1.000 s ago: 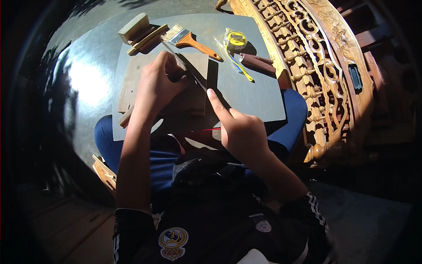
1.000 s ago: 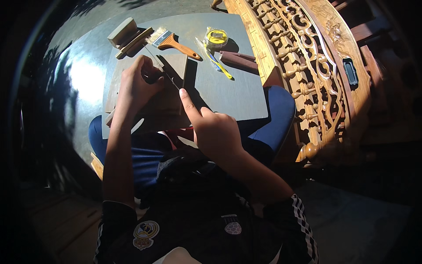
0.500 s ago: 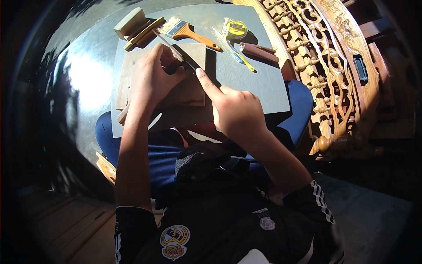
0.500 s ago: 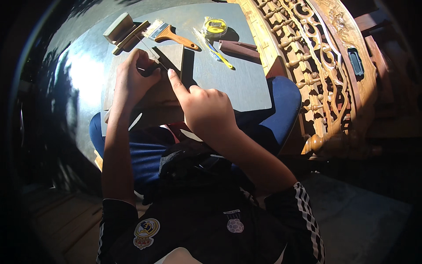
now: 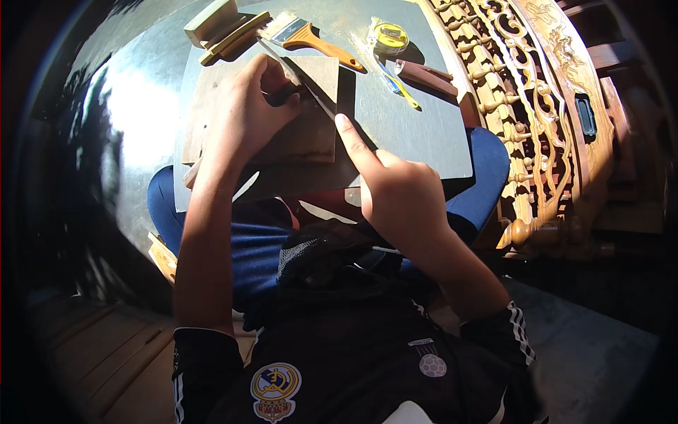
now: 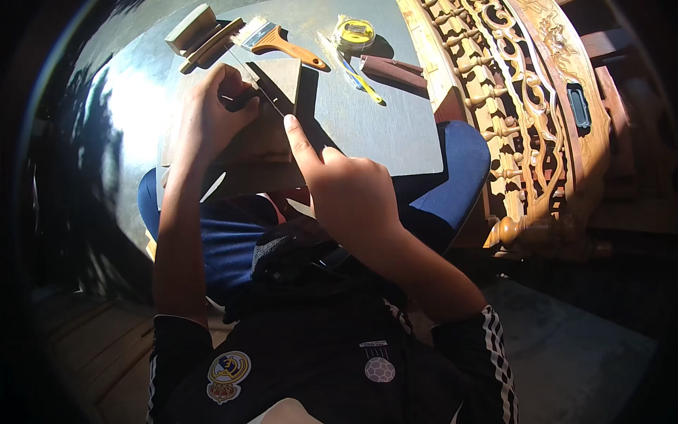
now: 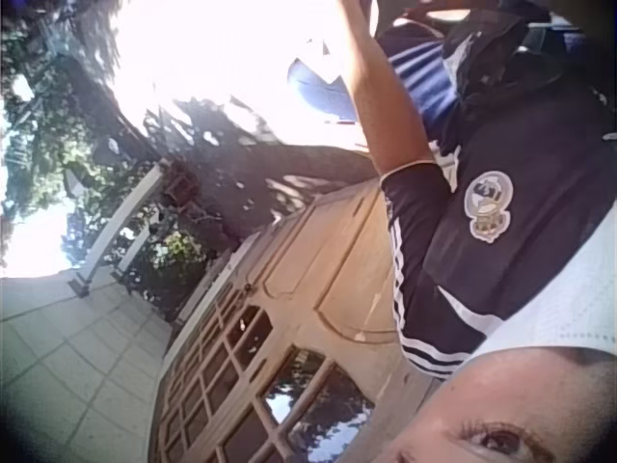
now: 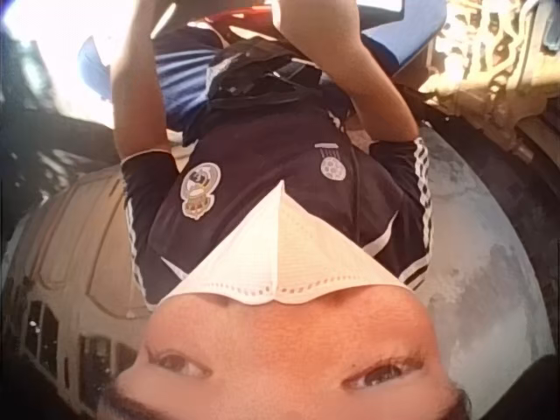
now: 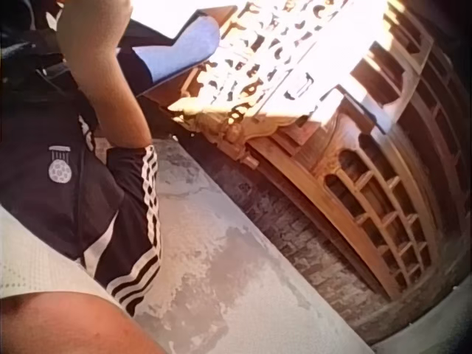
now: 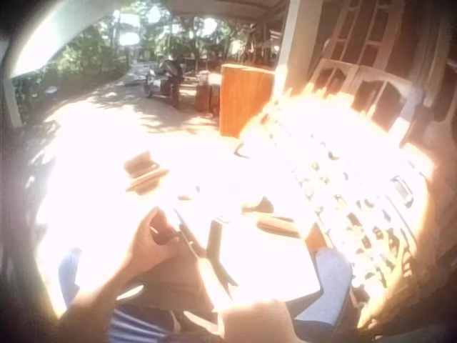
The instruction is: Cutting a small piece of wood using a hand saw.
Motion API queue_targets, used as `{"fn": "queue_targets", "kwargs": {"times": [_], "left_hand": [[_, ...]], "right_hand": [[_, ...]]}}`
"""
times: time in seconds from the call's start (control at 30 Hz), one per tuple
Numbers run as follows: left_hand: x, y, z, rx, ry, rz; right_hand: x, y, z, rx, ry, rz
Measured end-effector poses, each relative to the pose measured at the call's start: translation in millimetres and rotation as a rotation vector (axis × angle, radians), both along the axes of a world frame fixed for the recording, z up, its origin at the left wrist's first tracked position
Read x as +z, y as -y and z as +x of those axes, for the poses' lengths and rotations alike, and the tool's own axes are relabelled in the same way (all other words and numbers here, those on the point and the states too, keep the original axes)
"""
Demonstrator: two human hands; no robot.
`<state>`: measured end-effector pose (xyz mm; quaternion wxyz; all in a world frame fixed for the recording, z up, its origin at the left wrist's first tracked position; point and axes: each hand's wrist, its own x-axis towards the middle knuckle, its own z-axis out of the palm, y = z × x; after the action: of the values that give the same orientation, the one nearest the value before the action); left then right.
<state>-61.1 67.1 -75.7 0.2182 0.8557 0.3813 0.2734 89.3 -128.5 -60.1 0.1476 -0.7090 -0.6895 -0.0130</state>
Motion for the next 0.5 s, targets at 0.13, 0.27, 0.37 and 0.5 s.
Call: {"fn": "queue_targets", "kwargs": {"times": [0.13,0.27,0.37,0.5], "left_hand": [[-2.1,1.5,0.4,0.007,0.062,0.002],[-1.0,-4.5,1.3,-0.024,0.063,0.036],[-0.8,-4.9,2.3,-0.006,0.051,0.096],[8.7,-3.3,-2.2,-0.012,-0.108,0.096]], "right_hand": [[-7.8,-20.0,2.4,0.026,-0.106,0.083],[9.9,42.9,4.6,-0.025,-0.053,-0.036],[11.7,72.5,10.0,-0.041,-0.074,-0.031],[3.4,35.3,3.0,-0.051,-0.059,-0.027]]}}
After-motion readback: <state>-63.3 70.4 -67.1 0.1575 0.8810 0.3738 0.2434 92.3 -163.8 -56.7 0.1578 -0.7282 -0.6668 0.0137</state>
